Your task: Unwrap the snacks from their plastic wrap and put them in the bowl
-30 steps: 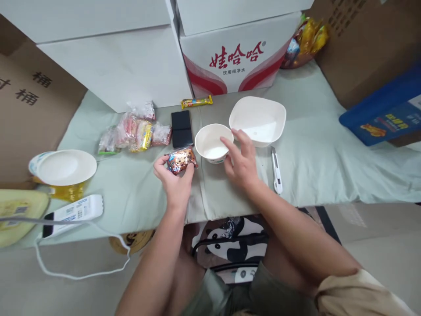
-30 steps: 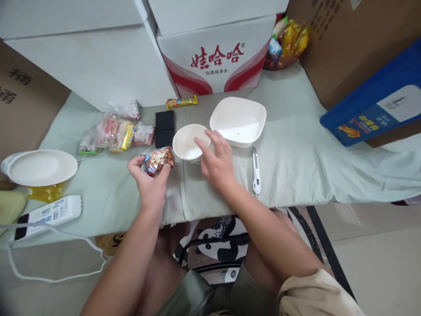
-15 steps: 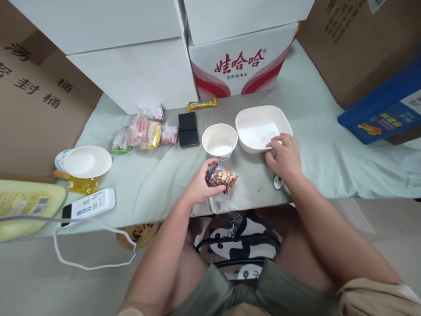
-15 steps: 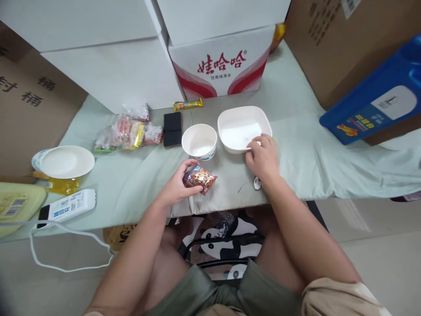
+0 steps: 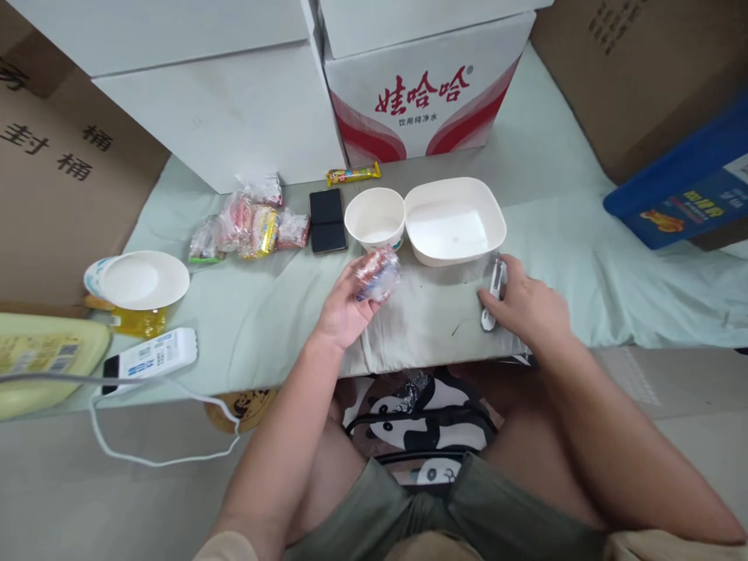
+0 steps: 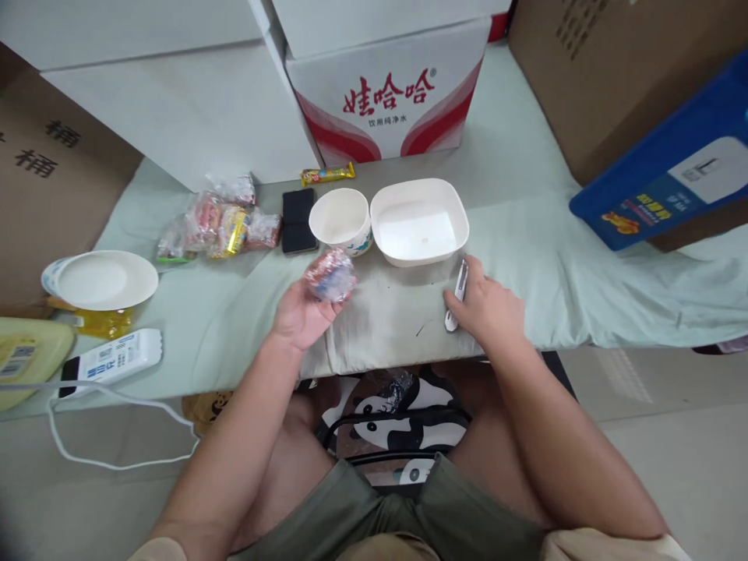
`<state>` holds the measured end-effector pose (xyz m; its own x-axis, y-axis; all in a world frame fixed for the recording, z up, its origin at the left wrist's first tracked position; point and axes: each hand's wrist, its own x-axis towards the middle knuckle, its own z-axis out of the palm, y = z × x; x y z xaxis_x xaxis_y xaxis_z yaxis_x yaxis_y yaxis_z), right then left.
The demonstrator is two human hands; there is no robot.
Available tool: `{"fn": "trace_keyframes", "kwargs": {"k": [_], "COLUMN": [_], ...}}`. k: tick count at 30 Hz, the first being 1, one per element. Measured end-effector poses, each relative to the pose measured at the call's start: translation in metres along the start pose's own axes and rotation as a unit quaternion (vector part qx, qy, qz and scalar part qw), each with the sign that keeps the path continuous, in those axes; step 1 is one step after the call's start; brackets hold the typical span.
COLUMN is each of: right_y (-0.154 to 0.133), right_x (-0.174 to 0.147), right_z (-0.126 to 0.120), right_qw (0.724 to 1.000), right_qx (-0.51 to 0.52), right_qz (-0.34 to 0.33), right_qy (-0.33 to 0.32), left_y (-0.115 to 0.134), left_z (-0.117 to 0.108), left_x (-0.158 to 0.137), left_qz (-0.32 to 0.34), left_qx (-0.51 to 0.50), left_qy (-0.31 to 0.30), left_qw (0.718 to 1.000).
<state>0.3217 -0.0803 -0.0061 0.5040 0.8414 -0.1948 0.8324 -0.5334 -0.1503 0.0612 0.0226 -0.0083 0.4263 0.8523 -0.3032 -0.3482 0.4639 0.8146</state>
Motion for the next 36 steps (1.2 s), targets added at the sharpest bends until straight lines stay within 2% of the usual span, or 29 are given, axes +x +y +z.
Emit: {"fn": "trace_keyframes", "kwargs": {"k": [3, 6, 8, 10, 12, 14, 17, 19, 22, 27, 29, 33, 36], "right_y": [0.008, 0.021, 0.026, 0.022, 0.007, -0.015, -0.049, -0.066, -0.080, -0.084, -0.081, -0.076, -0.074], "right_x": [0.002, 0.002, -0.001, -0.007, -0.017, -0.029, -0.044, -0.050, -0.053, -0.046, -0.044, -0.043, -0.043], "right_z": [-0.004, -0.009, -0.012, -0.011, -0.005, 0.004, 0.020, 0.026, 0.027, 0.024, 0.025, 0.030, 0.030], "right_qw": [1.000, 0.997, 0.986, 0.961, 0.922, 0.882, 0.838, 0.825, 0.832, 0.859, 0.864, 0.877, 0.878], "right_qx": [0.009, 0.049, 0.118, 0.237, 0.366, 0.459, 0.513, 0.510, 0.472, 0.417, 0.409, 0.400, 0.395], "right_qz": [0.013, 0.042, 0.057, 0.049, 0.004, -0.074, -0.184, -0.240, -0.283, -0.296, -0.291, -0.265, -0.268], "right_qy": [-0.003, 0.053, 0.105, 0.137, 0.124, 0.073, 0.004, -0.035, -0.073, -0.031, -0.032, -0.042, -0.048], "left_y": [0.008, 0.009, 0.007, 0.006, 0.004, 0.001, -0.005, -0.009, -0.014, -0.019, -0.021, -0.026, -0.030], "left_z": [0.002, 0.000, -0.002, -0.003, -0.004, -0.003, 0.001, 0.004, 0.007, 0.003, 0.002, 0.005, 0.007], "left_x": [-0.010, -0.016, -0.019, -0.020, -0.022, -0.023, -0.024, -0.023, -0.020, -0.015, -0.013, -0.010, -0.009], "left_qz": [-0.056, -0.081, -0.084, -0.081, -0.083, -0.086, -0.084, -0.067, -0.026, 0.003, 0.027, 0.117, 0.149], "left_qx": [-0.078, -0.103, -0.101, -0.084, -0.069, -0.070, -0.068, -0.038, 0.010, 0.057, 0.097, 0.195, 0.218], "left_qy": [-0.015, -0.002, 0.009, 0.007, -0.003, -0.010, -0.016, -0.017, -0.006, -0.010, -0.015, -0.033, -0.045], "left_qw": [0.995, 0.991, 0.991, 0.993, 0.994, 0.994, 0.994, 0.997, 1.000, 0.998, 0.995, 0.973, 0.963]}}
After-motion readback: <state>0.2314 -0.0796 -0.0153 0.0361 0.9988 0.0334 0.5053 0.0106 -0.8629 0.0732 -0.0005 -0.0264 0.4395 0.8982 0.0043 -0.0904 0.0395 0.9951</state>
